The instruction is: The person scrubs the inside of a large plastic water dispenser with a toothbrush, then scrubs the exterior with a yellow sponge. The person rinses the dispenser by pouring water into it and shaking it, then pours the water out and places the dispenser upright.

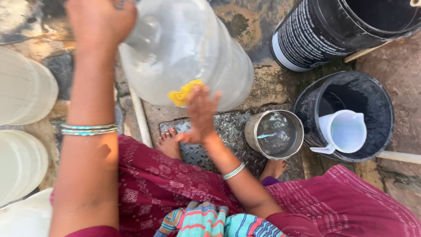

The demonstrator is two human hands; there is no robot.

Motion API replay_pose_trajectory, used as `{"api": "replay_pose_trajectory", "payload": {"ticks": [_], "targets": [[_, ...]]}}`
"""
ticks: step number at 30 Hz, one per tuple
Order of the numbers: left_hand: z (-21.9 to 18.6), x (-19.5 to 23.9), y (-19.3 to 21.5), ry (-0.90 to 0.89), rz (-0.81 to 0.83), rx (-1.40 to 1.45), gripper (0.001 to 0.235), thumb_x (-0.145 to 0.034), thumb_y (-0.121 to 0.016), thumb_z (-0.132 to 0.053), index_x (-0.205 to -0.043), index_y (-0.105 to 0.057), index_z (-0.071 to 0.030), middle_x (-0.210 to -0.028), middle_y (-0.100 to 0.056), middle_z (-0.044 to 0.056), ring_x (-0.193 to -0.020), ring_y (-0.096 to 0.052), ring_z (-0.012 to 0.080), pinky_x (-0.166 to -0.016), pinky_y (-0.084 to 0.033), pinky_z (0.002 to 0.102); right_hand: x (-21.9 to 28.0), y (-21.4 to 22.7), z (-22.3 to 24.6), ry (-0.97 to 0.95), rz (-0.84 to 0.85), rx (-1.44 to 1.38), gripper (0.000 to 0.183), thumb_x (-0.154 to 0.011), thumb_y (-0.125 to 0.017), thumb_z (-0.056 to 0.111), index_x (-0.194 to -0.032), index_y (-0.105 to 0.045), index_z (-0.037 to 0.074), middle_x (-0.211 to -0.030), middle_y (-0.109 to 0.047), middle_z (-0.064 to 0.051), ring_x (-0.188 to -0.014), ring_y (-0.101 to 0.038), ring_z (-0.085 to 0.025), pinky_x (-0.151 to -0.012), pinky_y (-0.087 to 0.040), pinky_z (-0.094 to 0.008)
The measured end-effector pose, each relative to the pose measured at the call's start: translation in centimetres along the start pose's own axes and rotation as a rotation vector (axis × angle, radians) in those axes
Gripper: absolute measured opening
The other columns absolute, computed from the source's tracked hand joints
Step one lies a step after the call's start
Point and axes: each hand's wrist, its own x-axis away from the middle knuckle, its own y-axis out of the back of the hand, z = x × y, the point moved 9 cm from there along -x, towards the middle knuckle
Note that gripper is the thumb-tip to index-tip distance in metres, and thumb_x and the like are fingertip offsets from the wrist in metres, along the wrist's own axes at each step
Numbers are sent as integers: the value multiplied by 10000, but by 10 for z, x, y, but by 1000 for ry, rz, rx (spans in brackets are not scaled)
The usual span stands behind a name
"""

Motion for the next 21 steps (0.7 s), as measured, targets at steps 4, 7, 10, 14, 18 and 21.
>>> {"api": "replay_pose_trajectory", "payload": {"ticks": [4,7,10,14,18,21], "targets": [[-5,-1,-1,163,183,234,282,-828,-860,-309,-892,-688,-95,-849,-713,152,-807,-699,369,-741,-559,450,-21,18,-151,-642,-210,-351,914,-1074,-130,758,-1630,-151,33,-1722,-250,-241,-1620,-197,-397,-1349,79,-509],[-30,-3,6,158,329,635,409,-801,-832,-285,-1112,-653,-89,-1010,-698,152,-727,-686,335,-695,-546,442,-65,47,-211,-688,-26,-33,845,-1040,-63,685,-1296,-508,14,-1647,-311,-271,-1532,-245,-424,-1246,-78,-493],[-80,-12,29,-62,251,709,371,-937,-837,-339,-1158,-648,-109,-1014,-664,157,-816,-713,335,-700,-579,420,-109,73,-181,-516,15,-266,991,-994,-99,736,-1598,-356,-6,-1604,-422,-256,-1492,-408,-390,-1262,-267,-437],[-106,-14,36,-16,172,494,358,-918,-834,-347,-1112,-667,-97,-933,-655,185,-759,-679,425,-669,-544,507,-110,109,-73,-199,34,101,950,-1105,-181,781,-1633,-207,-8,-1698,-271,-294,-1620,-259,-450,-1352,-222,-531],[-123,-20,33,41,219,438,435,-872,-835,-413,-1032,-653,-51,-919,-650,235,-735,-682,439,-629,-555,496,-70,104,10,98,159,391,979,-952,-223,834,-1603,-347,113,-1639,-303,-259,-1551,-237,-465,-1264,-157,-644],[-148,-21,38,-76,253,552,459,-810,-845,-407,-1032,-672,-45,-893,-666,219,-794,-687,422,-669,-546,501,-76,113,16,158,92,366,985,-1016,-284,840,-1585,-295,36,-1683,-325,-201,-1588,-249,-444,-1297,-108,-650]]}}
